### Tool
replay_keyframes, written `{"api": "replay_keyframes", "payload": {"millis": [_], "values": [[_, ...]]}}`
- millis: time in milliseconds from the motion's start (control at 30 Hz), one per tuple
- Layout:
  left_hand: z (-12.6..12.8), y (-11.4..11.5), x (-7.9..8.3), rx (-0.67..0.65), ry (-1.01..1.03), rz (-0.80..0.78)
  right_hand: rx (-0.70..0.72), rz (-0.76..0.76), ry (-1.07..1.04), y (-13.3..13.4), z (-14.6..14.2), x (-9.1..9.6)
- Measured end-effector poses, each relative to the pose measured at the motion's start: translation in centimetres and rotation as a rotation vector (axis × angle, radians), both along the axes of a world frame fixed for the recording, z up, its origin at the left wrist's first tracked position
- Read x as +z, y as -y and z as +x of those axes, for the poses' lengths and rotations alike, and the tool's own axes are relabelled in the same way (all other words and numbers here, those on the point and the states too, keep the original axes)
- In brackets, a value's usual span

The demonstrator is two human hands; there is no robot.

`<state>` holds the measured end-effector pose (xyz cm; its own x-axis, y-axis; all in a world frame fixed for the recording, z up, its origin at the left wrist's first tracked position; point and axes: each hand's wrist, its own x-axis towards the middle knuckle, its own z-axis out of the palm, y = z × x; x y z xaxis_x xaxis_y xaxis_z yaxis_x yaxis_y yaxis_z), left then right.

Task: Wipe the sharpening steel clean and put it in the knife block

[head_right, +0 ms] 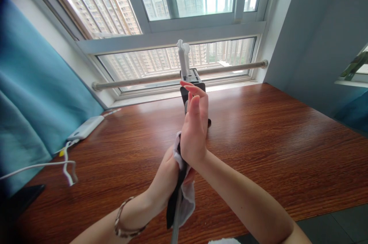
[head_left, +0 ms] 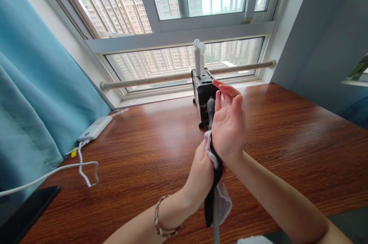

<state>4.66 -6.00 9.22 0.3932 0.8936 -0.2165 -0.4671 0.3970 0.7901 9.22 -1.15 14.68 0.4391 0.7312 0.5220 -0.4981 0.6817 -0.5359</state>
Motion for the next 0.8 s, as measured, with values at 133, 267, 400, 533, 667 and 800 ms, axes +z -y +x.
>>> {"api": "replay_keyframes", "payload": {"millis": [133,267,400,533,667,800], "values": [[0.1,0.6,0.3,-0.134,0.019,-0.03,0.215,-0.117,-0.2,0.2,1.4,1.1],[-0.6,0.2,-0.4,-0.507,0.243,-0.087,0.401,-0.319,-0.375,0.1,3.5,2.1],[-1.1,-0.3,-0.6,-0.664,0.406,-0.089,0.439,-0.313,-0.411,-0.2,4.9,2.4],[-1.1,-0.3,-0.3,-0.661,0.46,-0.076,0.428,-0.285,-0.416,-0.5,5.6,2.5],[-1.1,0.0,-0.1,-0.6,0.451,-0.011,0.409,-0.271,-0.399,-0.7,6.1,2.6],[-1.2,-0.2,0.0,-0.556,0.443,0.021,0.416,-0.278,-0.429,-0.8,6.3,2.6]]}}
